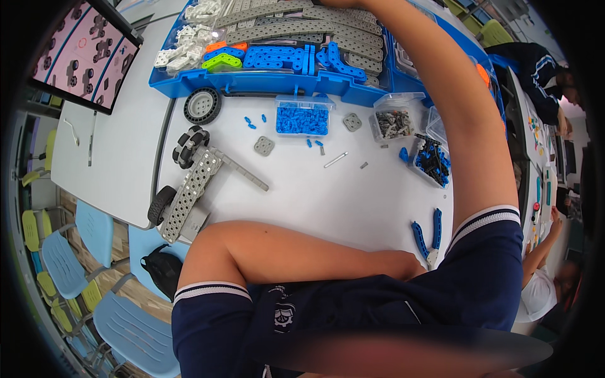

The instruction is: The person assembles a small wheeled robot using grey and white plastic building blocks. They attach a long beam to the chassis, then connect white corner pieces to other beams to form a rectangular frame.

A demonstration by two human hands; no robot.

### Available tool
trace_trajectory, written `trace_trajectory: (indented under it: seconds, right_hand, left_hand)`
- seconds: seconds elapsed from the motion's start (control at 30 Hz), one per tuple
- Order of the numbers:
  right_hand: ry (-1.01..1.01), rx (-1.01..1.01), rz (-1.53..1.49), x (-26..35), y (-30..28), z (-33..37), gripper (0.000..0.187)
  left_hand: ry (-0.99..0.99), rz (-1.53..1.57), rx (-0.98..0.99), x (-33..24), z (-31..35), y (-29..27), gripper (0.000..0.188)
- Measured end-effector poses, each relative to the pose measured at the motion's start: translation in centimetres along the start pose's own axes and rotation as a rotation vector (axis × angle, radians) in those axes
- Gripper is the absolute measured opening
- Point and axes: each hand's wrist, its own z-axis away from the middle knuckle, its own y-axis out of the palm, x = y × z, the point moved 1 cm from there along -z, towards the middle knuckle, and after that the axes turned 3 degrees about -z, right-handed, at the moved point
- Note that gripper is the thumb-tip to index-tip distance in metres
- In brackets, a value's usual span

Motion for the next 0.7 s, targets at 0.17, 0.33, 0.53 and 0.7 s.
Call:
trace_trajectory:
  seconds: [0.17,0.33,0.53,0.7]
  right_hand:
    - [-0.009,0.044,0.045,0.0,-0.5,-0.4,0.050]
    - [0.021,0.223,0.101,-0.2,-1.4,-1.5,0.050]
    - [0.073,0.258,0.089,-0.2,-1.1,-1.7,0.051]
    - [0.080,0.276,0.089,-0.4,-0.6,-1.4,0.049]
  left_hand:
    - [0.036,0.008,-0.007,-0.1,0.1,-0.2,0.035]
    - [0.012,-0.011,-0.003,-0.3,0.0,-0.1,0.033]
    - [-0.006,-0.097,0.022,-0.3,-0.3,-0.2,0.031]
    - [-0.027,-0.106,0.005,-0.4,-0.2,-0.2,0.030]
